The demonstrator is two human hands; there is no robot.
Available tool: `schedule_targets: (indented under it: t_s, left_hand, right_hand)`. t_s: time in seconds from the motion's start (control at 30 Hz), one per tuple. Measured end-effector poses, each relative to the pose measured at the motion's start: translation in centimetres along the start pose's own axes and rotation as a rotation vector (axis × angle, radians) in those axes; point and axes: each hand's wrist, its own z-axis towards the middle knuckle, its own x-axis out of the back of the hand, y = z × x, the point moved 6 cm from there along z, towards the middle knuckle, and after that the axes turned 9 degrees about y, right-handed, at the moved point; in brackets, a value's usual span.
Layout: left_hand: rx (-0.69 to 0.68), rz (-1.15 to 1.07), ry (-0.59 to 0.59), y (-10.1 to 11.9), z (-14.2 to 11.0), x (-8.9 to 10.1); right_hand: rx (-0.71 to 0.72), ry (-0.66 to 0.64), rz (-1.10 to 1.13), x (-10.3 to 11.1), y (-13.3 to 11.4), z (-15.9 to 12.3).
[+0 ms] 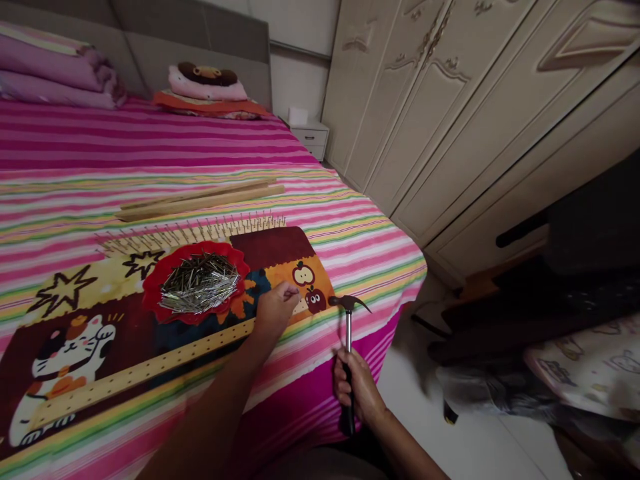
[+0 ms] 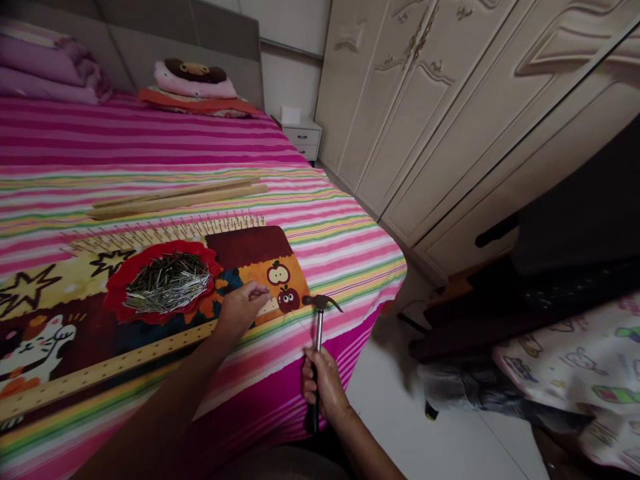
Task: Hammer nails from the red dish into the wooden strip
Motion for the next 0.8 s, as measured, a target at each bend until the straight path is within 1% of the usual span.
schedule_targets:
  t_s: [0.17,0.3,0.4,0.5,0.57,0.7,0.73,0.8]
  left_hand:
    - [-0.023,0.038,-0.007,-0.2,-0.1,0.0]
    - [-0.109,0.137,-0.016,-0.2,-0.3,-0.2]
    - [-0.179,0.236,-0.03,-0.1,-0.5,-0.5]
    - [-0.208,0.254,-0.031,0.1,-0.5,-0.6]
    - [-0.216,0.265,-0.033,0.3,-0.6,-0.6]
    - [-0.269,0.3,-0.042,0.8,-0.9,-0.6]
    - [-0.28,0.301,-0.042,0.9,-1.0,-0.6]
    - [-0.293,0.298,-0.036,0.9,-1.3,-0.5]
  right_hand:
    - [0.017,0.007,-0.029,-0.1,0.0,-0.1]
    - [0.071,0.027,-0.083,-0.4,-0.3,-0.5]
    - [0.128,0.03,-0.148,-0.8,-1.1,-1.3]
    - [0.183,0.007,-0.21,-1.4,-2.7,-2.4]
    - [0.233,-0.014,-0.258,-1.9,-4.3,-3.2]
    - [0.437,-0.041,-0.423,-3.4,-8.2,-4.9]
    - [0.472,-0.044,-0.454,-3.8,-9.0,-5.3]
    - [0.49,-0.058,-0.486,-4.6,-10.3,-6.0]
